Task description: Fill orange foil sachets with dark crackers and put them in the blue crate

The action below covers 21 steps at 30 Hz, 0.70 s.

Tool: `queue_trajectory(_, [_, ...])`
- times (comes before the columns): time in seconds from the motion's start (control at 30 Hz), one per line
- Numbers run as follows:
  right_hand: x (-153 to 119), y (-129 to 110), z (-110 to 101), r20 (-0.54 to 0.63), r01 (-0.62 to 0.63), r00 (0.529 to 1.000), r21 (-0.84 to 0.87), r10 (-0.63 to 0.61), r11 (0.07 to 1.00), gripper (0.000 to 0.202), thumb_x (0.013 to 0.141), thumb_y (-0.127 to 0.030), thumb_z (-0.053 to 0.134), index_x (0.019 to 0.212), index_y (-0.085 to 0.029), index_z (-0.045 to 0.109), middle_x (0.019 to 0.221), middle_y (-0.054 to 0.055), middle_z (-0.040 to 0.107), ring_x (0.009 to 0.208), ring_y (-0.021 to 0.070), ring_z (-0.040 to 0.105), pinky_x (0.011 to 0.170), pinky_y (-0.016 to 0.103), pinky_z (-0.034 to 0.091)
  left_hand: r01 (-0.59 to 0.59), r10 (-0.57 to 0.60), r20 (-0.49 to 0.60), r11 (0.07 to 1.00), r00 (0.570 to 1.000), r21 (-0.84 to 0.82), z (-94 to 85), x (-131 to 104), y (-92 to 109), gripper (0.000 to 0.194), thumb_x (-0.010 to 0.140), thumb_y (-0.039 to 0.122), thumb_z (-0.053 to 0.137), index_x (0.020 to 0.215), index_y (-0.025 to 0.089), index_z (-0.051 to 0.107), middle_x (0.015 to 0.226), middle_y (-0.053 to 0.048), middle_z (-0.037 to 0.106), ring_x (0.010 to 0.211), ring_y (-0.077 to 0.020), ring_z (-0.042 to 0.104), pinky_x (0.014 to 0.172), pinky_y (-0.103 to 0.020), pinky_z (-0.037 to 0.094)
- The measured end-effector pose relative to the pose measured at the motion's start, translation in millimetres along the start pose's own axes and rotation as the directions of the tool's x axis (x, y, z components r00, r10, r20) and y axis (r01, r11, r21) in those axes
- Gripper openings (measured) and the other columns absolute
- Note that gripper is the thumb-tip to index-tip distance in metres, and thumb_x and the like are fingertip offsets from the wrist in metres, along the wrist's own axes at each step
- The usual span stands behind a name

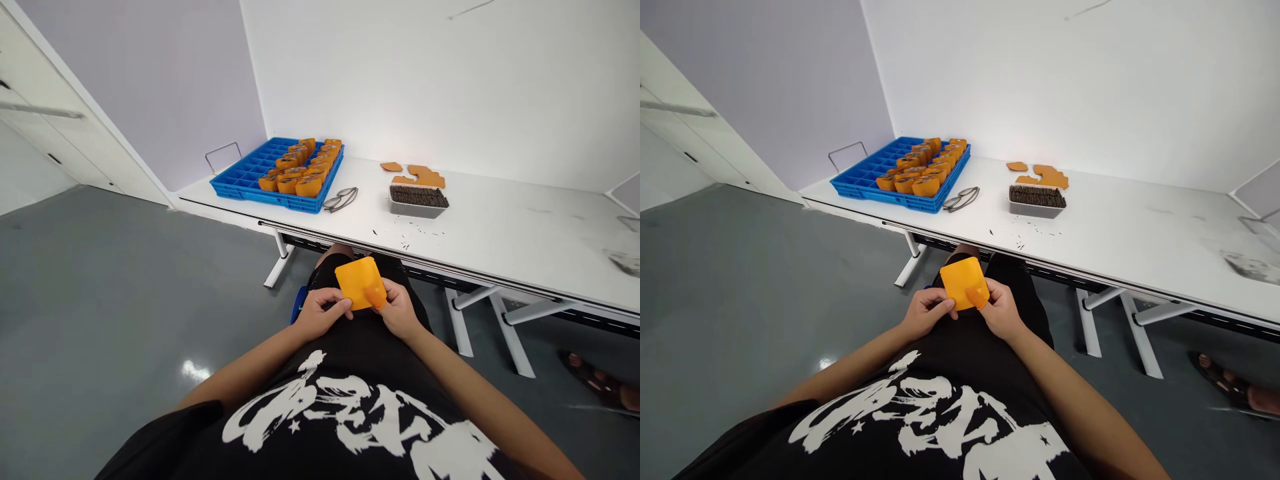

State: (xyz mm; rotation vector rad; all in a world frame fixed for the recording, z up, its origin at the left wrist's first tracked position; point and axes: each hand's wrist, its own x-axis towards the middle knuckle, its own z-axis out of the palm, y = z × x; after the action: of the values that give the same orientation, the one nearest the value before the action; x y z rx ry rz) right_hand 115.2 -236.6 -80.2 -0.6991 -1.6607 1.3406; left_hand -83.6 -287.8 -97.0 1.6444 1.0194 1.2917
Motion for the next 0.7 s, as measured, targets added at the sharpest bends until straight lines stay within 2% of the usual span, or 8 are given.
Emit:
queue_trajectory(0.07, [-3, -3, -2, 0.023, 0.015, 1.000, -0.011, -0.015, 1.000, 0.047, 0.088, -0.061, 0.079, 0.082, -0.015, 0.067, 0.071, 0.001, 0.059, 0.063, 0.0129, 0.051, 0.059, 0.026, 0.042, 0.047, -0.048, -0.014, 0.996, 0.999, -0.070, 2.7, 2, -8, 0.051, 0.099, 0.062, 0.064, 0.090, 0.012, 0.070, 0.079, -0.002, 0.070, 0.071, -0.0139, 0.067, 0.073, -0.031, 0.059])
queue_trajectory(0.13, [-6, -4, -3, 0.045, 0.030, 0.999, 0.000, -0.030, 1.000, 0.046, 0.088, -0.059, 0.079, 0.080, -0.017, 0.065, 0.071, 0.001, 0.057, 0.063, 0.0132, 0.049, 0.058, 0.027, 0.040, 0.081, -0.092, -0.079, 0.988, 0.993, -0.129, 5.2, 3, -14, 0.055, 0.099, 0.065, 0.061, 0.095, 0.011, 0.069, 0.081, -0.003, 0.069, 0.070, -0.0138, 0.066, 0.069, -0.030, 0.058])
queue_trajectory(0.23, [-10, -6, -3, 0.038, 0.053, 0.998, 0.038, -0.055, 0.998, 0.043, 0.094, -0.061, 0.070, 0.087, -0.019, 0.061, 0.071, -0.001, 0.050, 0.059, 0.0118, 0.041, 0.055, 0.027, 0.035, 0.095, -0.135, -0.219, 0.979, 0.966, -0.182, 7.5, 3, -17, 0.057, 0.103, 0.066, 0.054, 0.086, 0.013, 0.064, 0.074, -0.001, 0.063, 0.067, -0.0125, 0.062, 0.068, -0.029, 0.056])
queue_trajectory(0.33, [-12, -10, -1, 0.034, 0.079, 0.996, 0.041, -0.080, 0.996, 0.040, 0.094, -0.057, 0.071, 0.087, -0.020, 0.059, 0.073, -0.001, 0.049, 0.062, 0.0124, 0.042, 0.058, 0.028, 0.037, 0.066, -0.121, -0.304, 0.980, 0.945, -0.186, 9.7, 6, -7, 0.057, 0.103, 0.065, 0.054, 0.076, 0.014, 0.057, 0.068, 0.002, 0.056, 0.064, -0.0117, 0.058, 0.068, -0.028, 0.054])
queue_trajectory(0.43, [-13, -17, 3, -0.005, 0.103, 0.995, 0.005, -0.103, 0.995, 0.041, 0.091, -0.055, 0.076, 0.078, -0.019, 0.059, 0.070, 0.000, 0.051, 0.063, 0.0128, 0.043, 0.059, 0.028, 0.038, 0.031, -0.075, -0.282, 0.987, 0.957, -0.159, 12.6, 10, 10, 0.054, 0.099, 0.063, 0.062, 0.076, 0.014, 0.060, 0.070, 0.001, 0.060, 0.067, -0.0122, 0.059, 0.071, -0.029, 0.055])
queue_trajectory(0.53, [-13, -20, 4, -0.077, 0.100, 0.992, -0.033, -0.103, 0.994, 0.042, 0.093, -0.053, 0.074, 0.073, -0.019, 0.060, 0.060, -0.001, 0.050, 0.055, 0.0117, 0.041, 0.054, 0.028, 0.034, 0.008, -0.036, -0.226, 0.992, 0.973, -0.122, 13.6, 11, 25, 0.050, 0.097, 0.060, 0.067, 0.083, 0.013, 0.066, 0.078, -0.001, 0.066, 0.073, -0.0136, 0.062, 0.074, -0.030, 0.056])
queue_trajectory(0.7, [-11, -15, 3, -0.096, 0.043, 0.994, -0.016, -0.044, 0.999, 0.045, 0.097, -0.063, 0.067, 0.081, -0.021, 0.059, 0.047, -0.006, 0.044, 0.039, 0.0092, 0.034, 0.043, 0.026, 0.025, -0.024, 0.013, -0.125, 0.996, 0.992, -0.084, 10.6, 8, 24, 0.058, 0.097, 0.064, 0.065, 0.068, 0.015, 0.055, 0.061, 0.004, 0.051, 0.057, -0.0092, 0.048, 0.059, -0.024, 0.045])
